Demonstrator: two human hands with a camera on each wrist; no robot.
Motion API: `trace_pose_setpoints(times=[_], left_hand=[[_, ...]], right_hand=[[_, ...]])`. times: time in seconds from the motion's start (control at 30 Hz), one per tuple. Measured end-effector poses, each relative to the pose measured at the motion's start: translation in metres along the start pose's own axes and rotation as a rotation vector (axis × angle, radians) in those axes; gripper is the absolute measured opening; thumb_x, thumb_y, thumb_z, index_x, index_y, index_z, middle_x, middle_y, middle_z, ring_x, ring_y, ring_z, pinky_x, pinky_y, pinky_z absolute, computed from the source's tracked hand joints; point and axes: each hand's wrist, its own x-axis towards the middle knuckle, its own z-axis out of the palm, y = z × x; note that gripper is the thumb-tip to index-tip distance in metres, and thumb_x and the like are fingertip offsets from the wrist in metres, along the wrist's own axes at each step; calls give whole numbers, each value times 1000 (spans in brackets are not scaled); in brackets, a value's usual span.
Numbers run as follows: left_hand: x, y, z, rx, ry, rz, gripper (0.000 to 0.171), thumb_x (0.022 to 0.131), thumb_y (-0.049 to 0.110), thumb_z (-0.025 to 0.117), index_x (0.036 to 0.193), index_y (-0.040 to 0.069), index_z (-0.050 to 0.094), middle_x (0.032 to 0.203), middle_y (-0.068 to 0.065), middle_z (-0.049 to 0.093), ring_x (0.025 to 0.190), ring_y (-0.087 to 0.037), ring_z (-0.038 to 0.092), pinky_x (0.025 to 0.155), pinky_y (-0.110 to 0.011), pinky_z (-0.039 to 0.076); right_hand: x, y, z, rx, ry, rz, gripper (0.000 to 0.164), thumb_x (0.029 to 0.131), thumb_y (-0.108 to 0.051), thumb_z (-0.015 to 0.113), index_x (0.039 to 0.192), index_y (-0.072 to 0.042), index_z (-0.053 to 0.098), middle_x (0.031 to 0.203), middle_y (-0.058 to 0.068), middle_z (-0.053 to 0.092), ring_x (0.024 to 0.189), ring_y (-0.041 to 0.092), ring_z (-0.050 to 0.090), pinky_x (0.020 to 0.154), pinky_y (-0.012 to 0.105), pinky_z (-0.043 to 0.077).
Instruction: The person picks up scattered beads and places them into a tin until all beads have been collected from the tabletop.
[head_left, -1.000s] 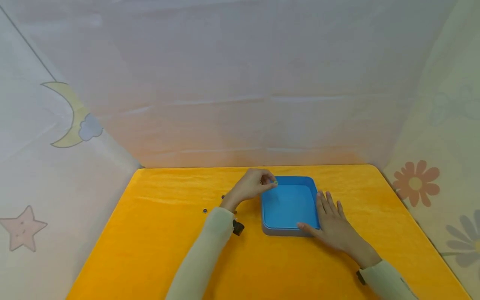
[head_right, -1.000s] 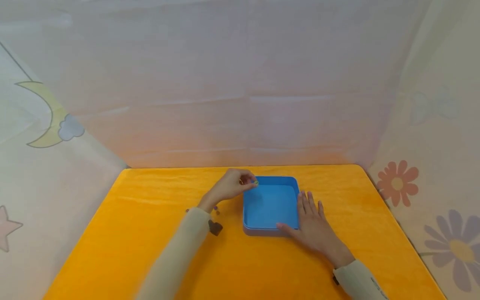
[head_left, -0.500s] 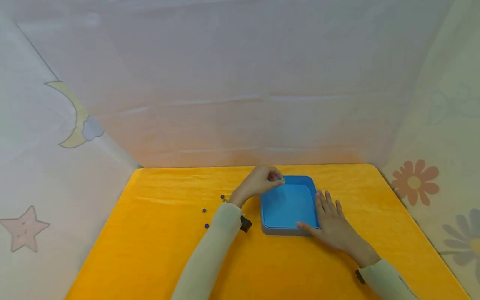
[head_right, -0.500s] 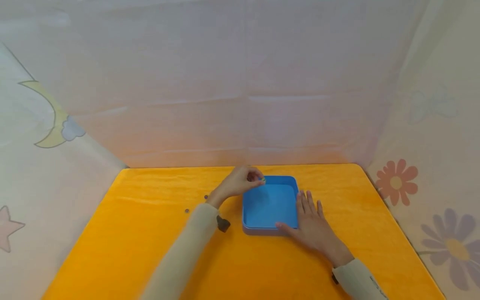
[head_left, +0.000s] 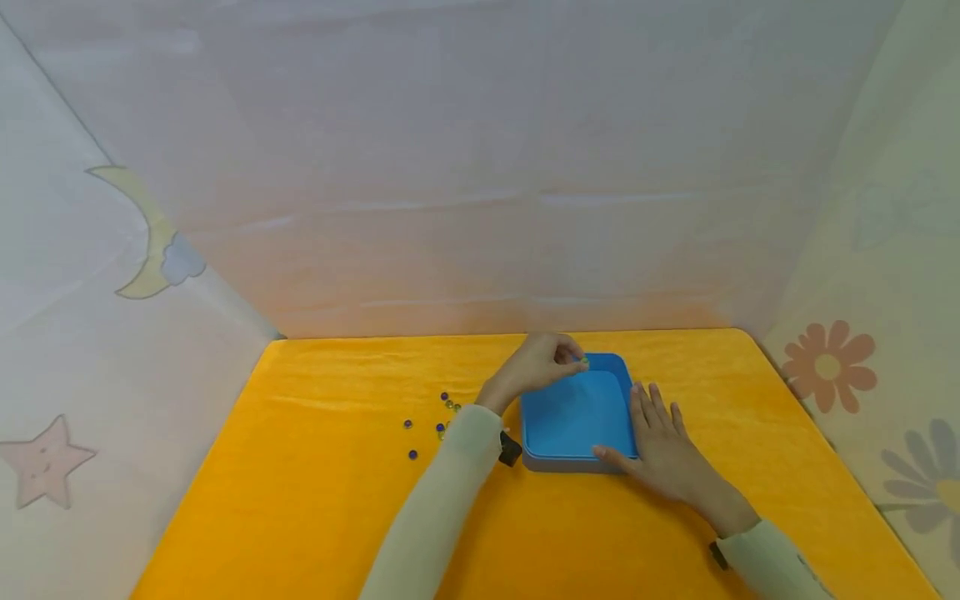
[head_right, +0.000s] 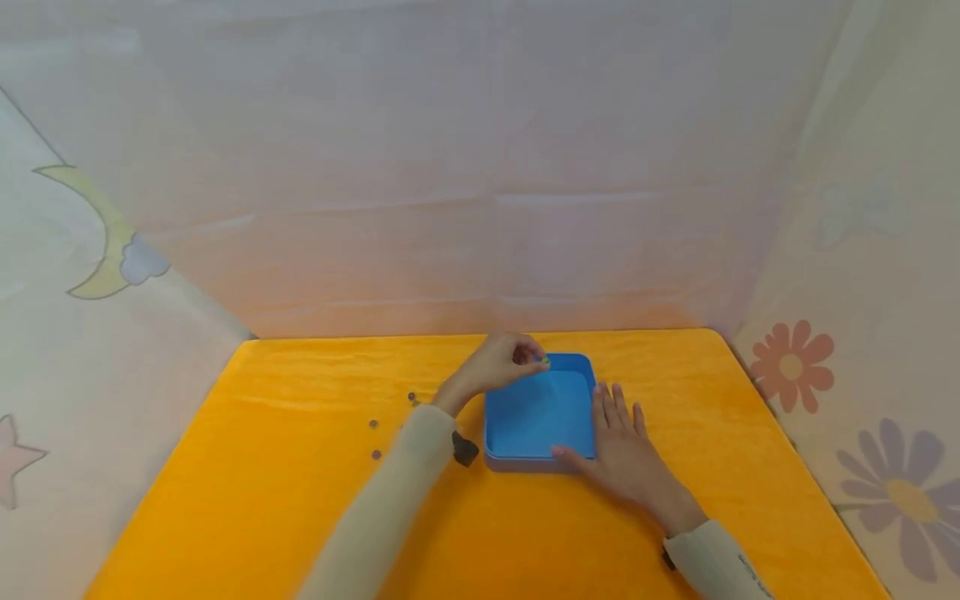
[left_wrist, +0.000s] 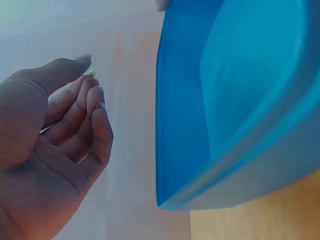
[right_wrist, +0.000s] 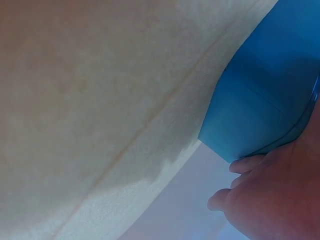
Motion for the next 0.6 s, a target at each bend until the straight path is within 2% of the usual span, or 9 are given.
trace_pose_setpoints(times=[0.23,0.6], left_hand=[[5,0,11,8,-18,-13,24,103,32,69,118,14,76,93,4,70,82,-6,62,74,-17,53],[13,0,21,-16,-36,-55,23,104,33,68,119,17,74,94,3,68,83,-8,61,75,-22,53]], right_hand=[[2,2,7,9,-5,11,122,94,-73,60,164,10,5,173,33,4,161,54,-2,124,77,1],[2,1,5,-6,7,-4,121,94,-73,60,164,11,8,173,34,6,161,54,0,125,76,4]])
